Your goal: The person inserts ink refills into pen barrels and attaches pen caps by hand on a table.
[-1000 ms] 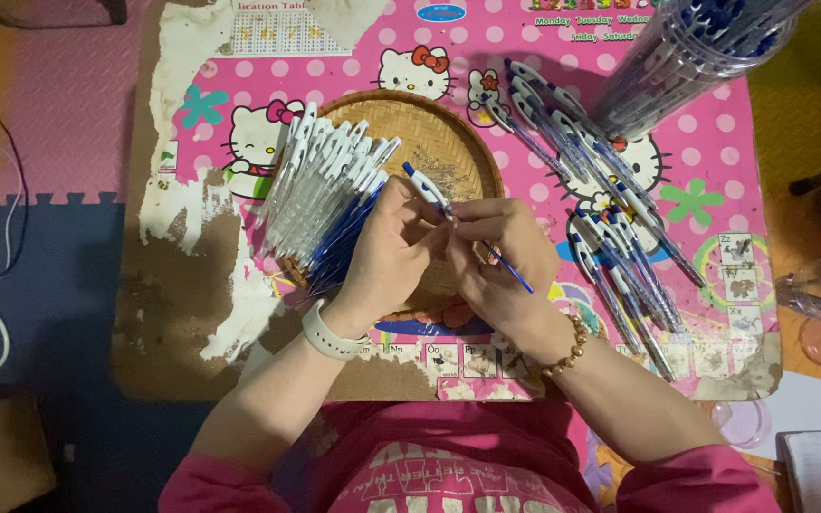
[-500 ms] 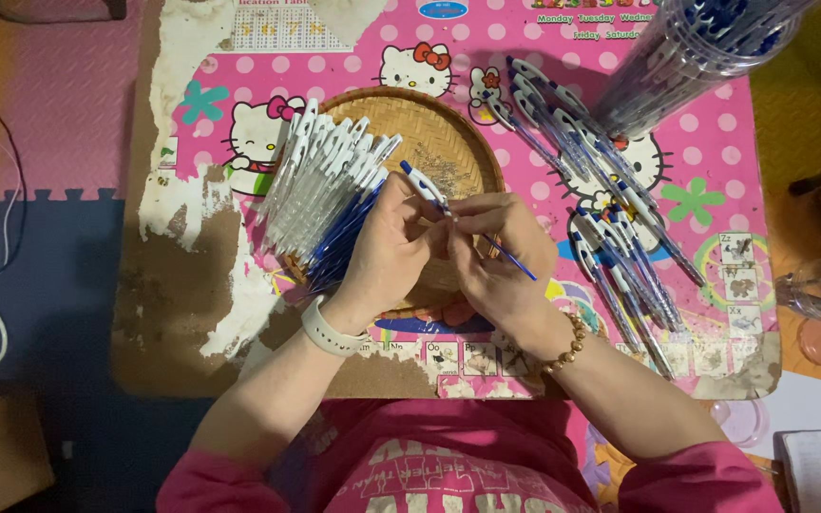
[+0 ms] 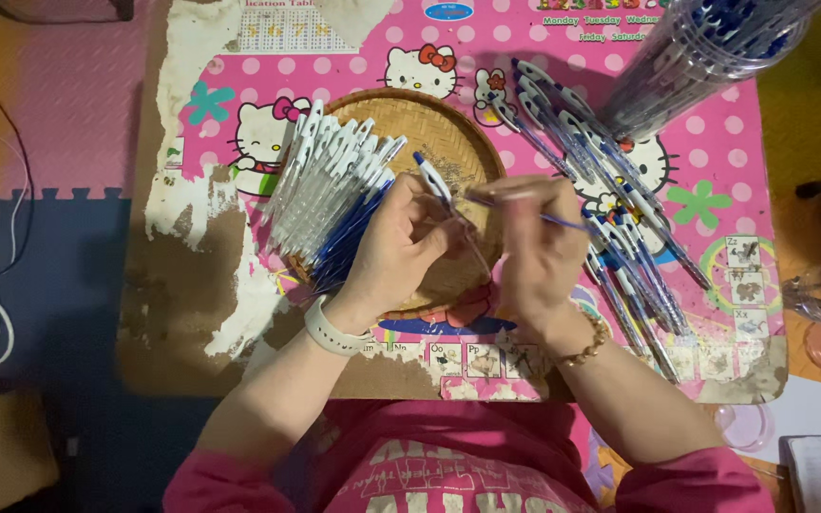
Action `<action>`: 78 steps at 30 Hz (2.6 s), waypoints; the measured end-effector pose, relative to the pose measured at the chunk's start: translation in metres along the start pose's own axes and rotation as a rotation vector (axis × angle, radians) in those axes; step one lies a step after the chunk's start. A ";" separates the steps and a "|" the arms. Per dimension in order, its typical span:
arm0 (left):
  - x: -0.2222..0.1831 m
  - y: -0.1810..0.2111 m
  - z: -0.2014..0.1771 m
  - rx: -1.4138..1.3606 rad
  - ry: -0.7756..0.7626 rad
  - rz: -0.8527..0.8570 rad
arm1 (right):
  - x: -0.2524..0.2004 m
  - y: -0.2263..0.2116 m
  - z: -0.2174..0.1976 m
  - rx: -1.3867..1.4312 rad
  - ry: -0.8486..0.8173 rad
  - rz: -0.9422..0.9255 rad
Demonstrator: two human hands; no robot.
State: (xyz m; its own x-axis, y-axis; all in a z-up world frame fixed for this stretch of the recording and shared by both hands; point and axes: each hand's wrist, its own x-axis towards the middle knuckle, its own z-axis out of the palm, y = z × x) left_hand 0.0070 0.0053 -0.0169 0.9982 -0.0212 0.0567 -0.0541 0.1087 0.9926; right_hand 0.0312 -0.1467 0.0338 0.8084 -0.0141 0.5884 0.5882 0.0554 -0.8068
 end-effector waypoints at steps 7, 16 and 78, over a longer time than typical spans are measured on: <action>-0.008 0.016 0.002 0.084 -0.079 -0.001 | 0.019 0.012 -0.030 -0.058 -0.200 0.294; -0.009 0.017 -0.001 0.208 -0.199 0.006 | 0.019 0.019 -0.021 0.320 -0.098 0.670; -0.004 -0.016 -0.003 0.076 0.195 0.115 | -0.029 0.027 -0.001 -0.446 -0.228 -0.327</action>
State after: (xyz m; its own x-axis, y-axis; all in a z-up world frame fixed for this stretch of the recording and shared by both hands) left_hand 0.0037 0.0066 -0.0337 0.9713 0.1801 0.1555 -0.1623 0.0237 0.9865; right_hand 0.0238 -0.1461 -0.0048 0.5881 0.2577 0.7666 0.7977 -0.3413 -0.4972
